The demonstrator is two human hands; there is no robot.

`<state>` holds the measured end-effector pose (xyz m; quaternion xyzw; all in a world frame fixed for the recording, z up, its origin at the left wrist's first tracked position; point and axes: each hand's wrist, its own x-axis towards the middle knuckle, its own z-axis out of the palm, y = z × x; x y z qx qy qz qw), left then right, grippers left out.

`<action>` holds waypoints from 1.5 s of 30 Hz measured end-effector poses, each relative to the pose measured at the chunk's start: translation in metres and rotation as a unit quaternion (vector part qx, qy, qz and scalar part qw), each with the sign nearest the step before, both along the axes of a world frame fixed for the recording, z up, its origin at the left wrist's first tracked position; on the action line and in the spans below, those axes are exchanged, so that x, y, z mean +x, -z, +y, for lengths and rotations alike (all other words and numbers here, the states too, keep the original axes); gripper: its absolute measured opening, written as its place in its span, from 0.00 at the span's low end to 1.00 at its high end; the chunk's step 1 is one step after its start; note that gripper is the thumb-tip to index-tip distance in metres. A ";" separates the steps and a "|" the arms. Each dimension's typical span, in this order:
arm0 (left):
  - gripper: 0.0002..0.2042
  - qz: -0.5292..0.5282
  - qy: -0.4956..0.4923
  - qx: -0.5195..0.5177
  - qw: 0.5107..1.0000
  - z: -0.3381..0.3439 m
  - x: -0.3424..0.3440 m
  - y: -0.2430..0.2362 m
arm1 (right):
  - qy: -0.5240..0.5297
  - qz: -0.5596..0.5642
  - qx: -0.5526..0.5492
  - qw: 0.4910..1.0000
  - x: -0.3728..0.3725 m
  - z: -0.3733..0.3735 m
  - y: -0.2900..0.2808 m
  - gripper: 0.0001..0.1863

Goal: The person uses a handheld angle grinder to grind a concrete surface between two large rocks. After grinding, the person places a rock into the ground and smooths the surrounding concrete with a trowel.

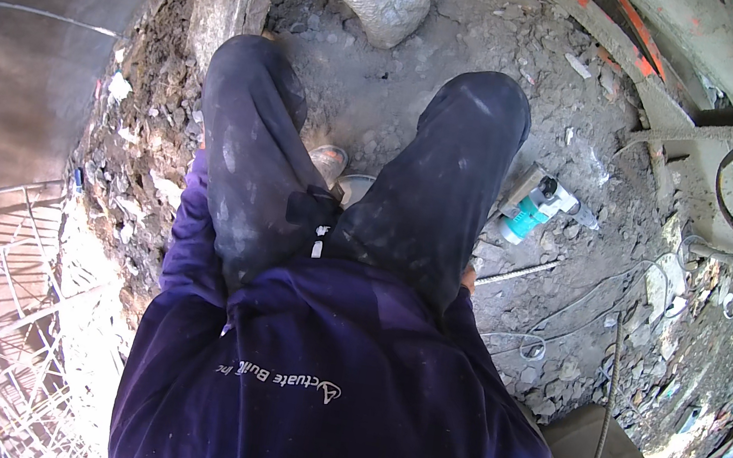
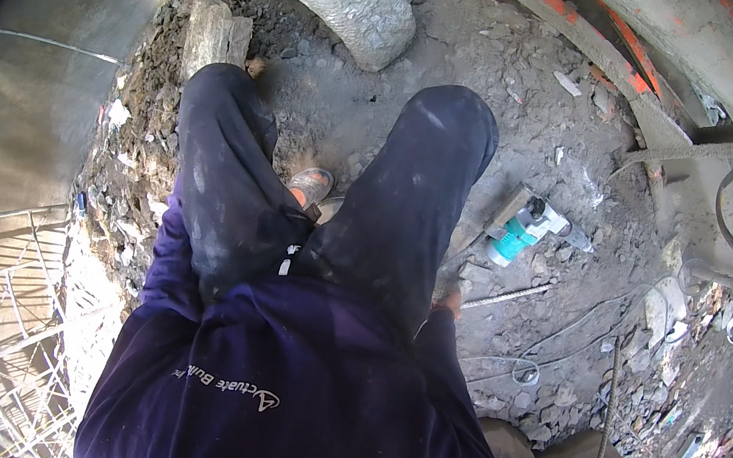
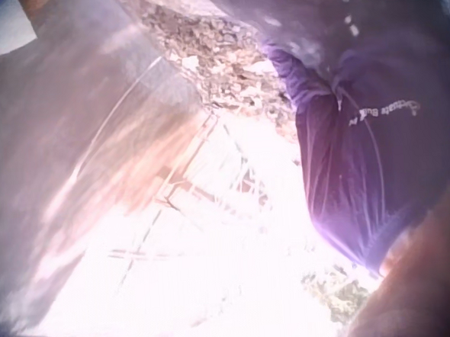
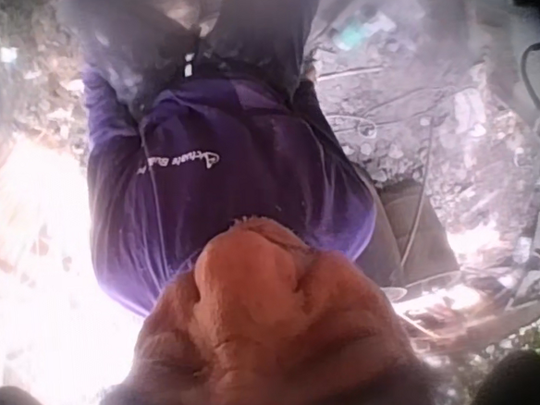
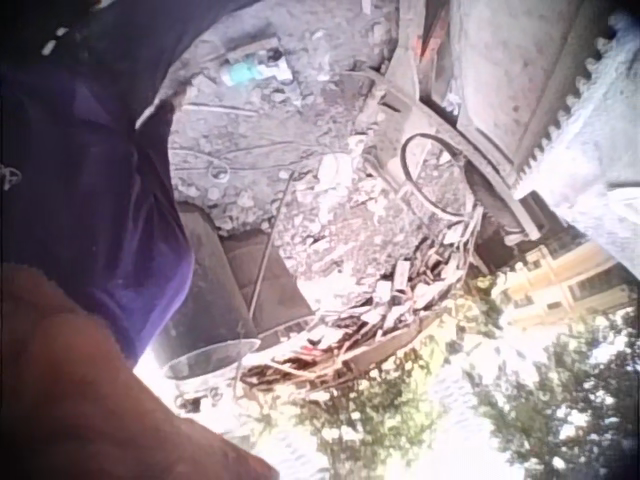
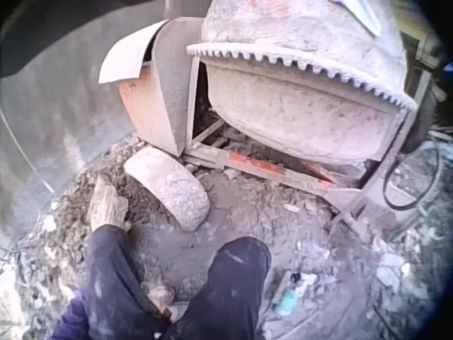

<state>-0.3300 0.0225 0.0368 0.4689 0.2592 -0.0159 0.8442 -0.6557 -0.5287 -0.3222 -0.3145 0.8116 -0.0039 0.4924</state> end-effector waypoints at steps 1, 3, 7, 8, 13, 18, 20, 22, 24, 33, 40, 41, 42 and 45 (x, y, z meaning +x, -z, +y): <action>0.26 -0.004 0.006 -0.003 1.000 -0.004 0.002 0.002 | -0.015 -0.024 0.009 1.000 -0.001 -0.004 -0.003 0.35; 0.26 -0.008 0.011 -0.011 1.000 -0.005 0.008 -0.001 | -0.073 -0.075 0.000 0.995 0.024 0.005 -0.045 0.27; 0.26 0.003 0.050 -0.069 0.996 -0.028 0.038 0.023 | -0.024 -0.192 0.046 0.980 0.015 -0.024 -0.079 0.11; 0.26 -0.002 0.060 -0.089 0.994 -0.035 0.045 0.027 | 0.015 -0.206 0.069 0.976 0.009 -0.034 -0.082 0.12; 0.26 -0.003 0.087 -0.147 0.985 -0.059 0.074 0.044 | 0.131 -0.349 0.058 0.926 0.012 -0.046 -0.113 0.19; 0.26 0.007 0.122 -0.160 0.979 -0.056 0.100 0.049 | 0.182 -0.513 0.017 0.839 0.044 -0.048 -0.190 0.25; 0.26 0.013 0.141 -0.166 0.976 -0.058 0.107 0.050 | 0.102 -0.578 0.051 0.808 0.059 -0.069 -0.243 0.27; 0.25 0.019 0.157 -0.156 0.975 -0.052 0.110 0.047 | 0.041 -0.547 -0.039 0.835 0.096 -0.073 -0.283 0.27; 0.25 0.019 0.174 -0.137 0.975 -0.051 0.119 0.046 | -0.027 -0.542 -0.063 0.837 0.133 -0.075 -0.345 0.24; 0.23 -0.078 0.286 0.177 0.939 -0.074 0.224 -0.020 | -0.447 -0.404 -0.298 0.741 0.325 -0.093 -0.525 0.35; 0.21 -0.348 0.187 0.676 0.622 -0.128 0.367 -0.027 | -0.575 -0.435 -0.194 0.665 0.471 0.014 -0.531 0.32; 0.21 -0.349 0.200 0.709 0.580 -0.137 0.385 -0.018 | -0.584 -0.428 -0.175 0.667 0.481 0.030 -0.525 0.30; 0.21 -0.347 0.210 0.741 0.535 -0.145 0.400 -0.012 | -0.601 -0.405 -0.176 0.666 0.486 0.041 -0.516 0.28; 0.22 -0.352 0.223 0.772 0.480 -0.157 0.434 0.012 | -0.708 -0.386 -0.312 0.502 0.492 0.052 -0.500 0.25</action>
